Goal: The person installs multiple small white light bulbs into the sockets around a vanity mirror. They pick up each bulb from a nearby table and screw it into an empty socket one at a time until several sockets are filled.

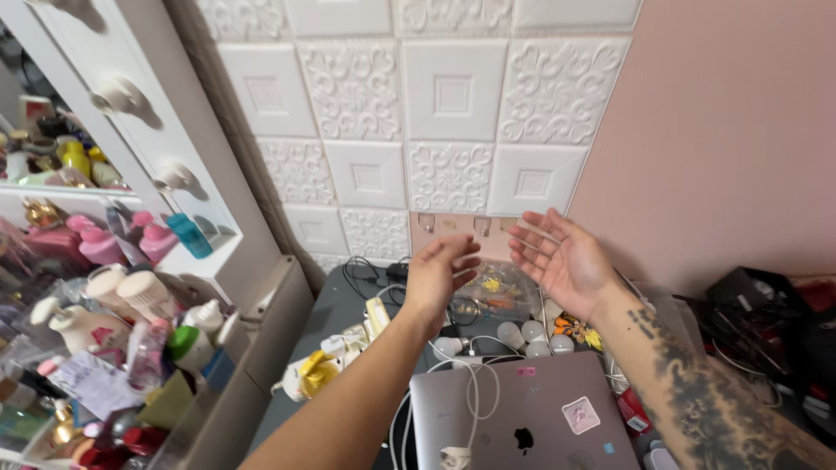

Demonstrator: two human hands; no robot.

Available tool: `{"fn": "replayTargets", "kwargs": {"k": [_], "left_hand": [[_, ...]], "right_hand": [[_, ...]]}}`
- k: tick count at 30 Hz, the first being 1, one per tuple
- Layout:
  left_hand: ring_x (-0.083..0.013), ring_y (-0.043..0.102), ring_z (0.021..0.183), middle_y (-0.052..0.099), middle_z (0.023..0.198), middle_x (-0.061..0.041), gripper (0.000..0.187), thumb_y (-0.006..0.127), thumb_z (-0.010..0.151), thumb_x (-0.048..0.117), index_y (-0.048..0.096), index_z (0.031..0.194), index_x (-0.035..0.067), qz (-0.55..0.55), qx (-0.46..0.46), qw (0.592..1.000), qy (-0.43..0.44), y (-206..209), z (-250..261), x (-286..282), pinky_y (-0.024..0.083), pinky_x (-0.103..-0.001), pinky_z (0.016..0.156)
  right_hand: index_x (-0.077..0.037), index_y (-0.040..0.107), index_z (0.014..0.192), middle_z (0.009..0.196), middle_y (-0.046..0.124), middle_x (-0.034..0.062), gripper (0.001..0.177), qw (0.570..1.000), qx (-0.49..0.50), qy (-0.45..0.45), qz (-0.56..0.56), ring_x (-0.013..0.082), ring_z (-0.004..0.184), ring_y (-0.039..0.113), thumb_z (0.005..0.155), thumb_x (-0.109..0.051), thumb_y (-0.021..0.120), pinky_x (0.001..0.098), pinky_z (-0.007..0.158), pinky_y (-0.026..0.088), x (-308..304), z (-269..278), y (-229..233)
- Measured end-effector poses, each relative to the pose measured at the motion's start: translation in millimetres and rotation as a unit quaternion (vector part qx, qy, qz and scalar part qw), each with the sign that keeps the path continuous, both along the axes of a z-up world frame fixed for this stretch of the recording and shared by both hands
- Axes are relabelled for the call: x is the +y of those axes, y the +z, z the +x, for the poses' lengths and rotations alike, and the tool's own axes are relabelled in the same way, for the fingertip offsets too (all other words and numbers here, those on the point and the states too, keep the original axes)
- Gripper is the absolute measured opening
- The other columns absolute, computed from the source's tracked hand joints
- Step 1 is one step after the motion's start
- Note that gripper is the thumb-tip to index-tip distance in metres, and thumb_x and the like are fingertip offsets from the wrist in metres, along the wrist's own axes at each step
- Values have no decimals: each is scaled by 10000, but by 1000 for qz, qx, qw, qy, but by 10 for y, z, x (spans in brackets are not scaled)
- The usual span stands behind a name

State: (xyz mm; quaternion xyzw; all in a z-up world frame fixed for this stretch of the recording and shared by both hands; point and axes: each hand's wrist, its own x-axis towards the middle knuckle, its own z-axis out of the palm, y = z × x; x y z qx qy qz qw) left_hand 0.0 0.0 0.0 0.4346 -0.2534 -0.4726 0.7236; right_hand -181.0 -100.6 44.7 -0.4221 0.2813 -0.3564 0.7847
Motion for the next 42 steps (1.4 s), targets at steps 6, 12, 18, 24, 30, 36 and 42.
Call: {"fn": "replayTargets", "kwargs": {"k": [6, 12, 18, 24, 30, 36, 42], "left_hand": [[-136, 683, 909, 763, 1057, -31, 239, 652, 950, 153, 719, 1151, 41, 105, -71, 990, 54, -929, -121, -361, 554, -289, 799], [-121, 651, 894, 750, 1026, -64, 205, 682, 951, 115, 744, 1116, 11, 129, -114, 975, 139, -1867, -162, -447, 516, -258, 799], [-127, 697, 911, 779, 1031, -56, 231, 687, 892, 86, 732, 1111, 26, 217, -209, 928, 217, -2235, -214, -245, 550, -275, 835], [-133, 711, 962, 776, 1065, -67, 245, 682, 906, 90, 709, 1138, 15, 195, -73, 955, 210, -2297, -127, -326, 529, -267, 868], [-162, 722, 991, 789, 1113, -88, 312, 713, 867, 150, 740, 1151, 24, 299, -129, 917, 228, -2254, -104, -302, 544, -287, 866], [-188, 732, 1007, 760, 1135, -86, 422, 794, 784, 216, 724, 1161, 41, 344, -137, 911, 183, -2159, -82, -317, 568, -313, 864], [-205, 738, 1006, 785, 1124, -126, 446, 800, 759, 222, 740, 1177, 80, 415, -179, 879, 154, -2227, -6, -356, 559, -312, 887]], "right_hand": [[-40, 577, 1321, 1200, 684, 136, 461, 998, 46, 30, 29, 218, 1094, 658, 1017, -376, 499, 383, 994, 537, -531, -111, -769], [-50, 692, 1234, 1129, 759, 75, 322, 976, 171, 105, -80, 192, 1009, 696, 943, -108, 565, 362, 897, 578, -819, 233, -2044], [-92, 768, 1109, 1067, 796, 89, 286, 862, 354, 113, -345, 189, 1028, 755, 827, -74, 724, 337, 928, 581, -601, 703, -2905], [-109, 752, 1156, 1132, 775, 69, 405, 835, 413, 154, -328, 199, 1101, 724, 754, -102, 801, 339, 957, 561, -497, 820, -3078], [-101, 738, 1142, 1091, 790, 59, 474, 838, 412, 179, -309, 202, 1042, 758, 679, -21, 805, 340, 919, 579, -501, 823, -3025], [-96, 727, 1135, 1067, 784, 103, 405, 773, 450, 182, -408, 256, 1033, 751, 741, -80, 820, 361, 903, 586, -466, 813, -3012], [-111, 735, 1166, 1064, 773, 137, 428, 752, 445, 183, -450, 282, 1022, 749, 752, -127, 842, 378, 907, 586, -527, 829, -3150]]}}
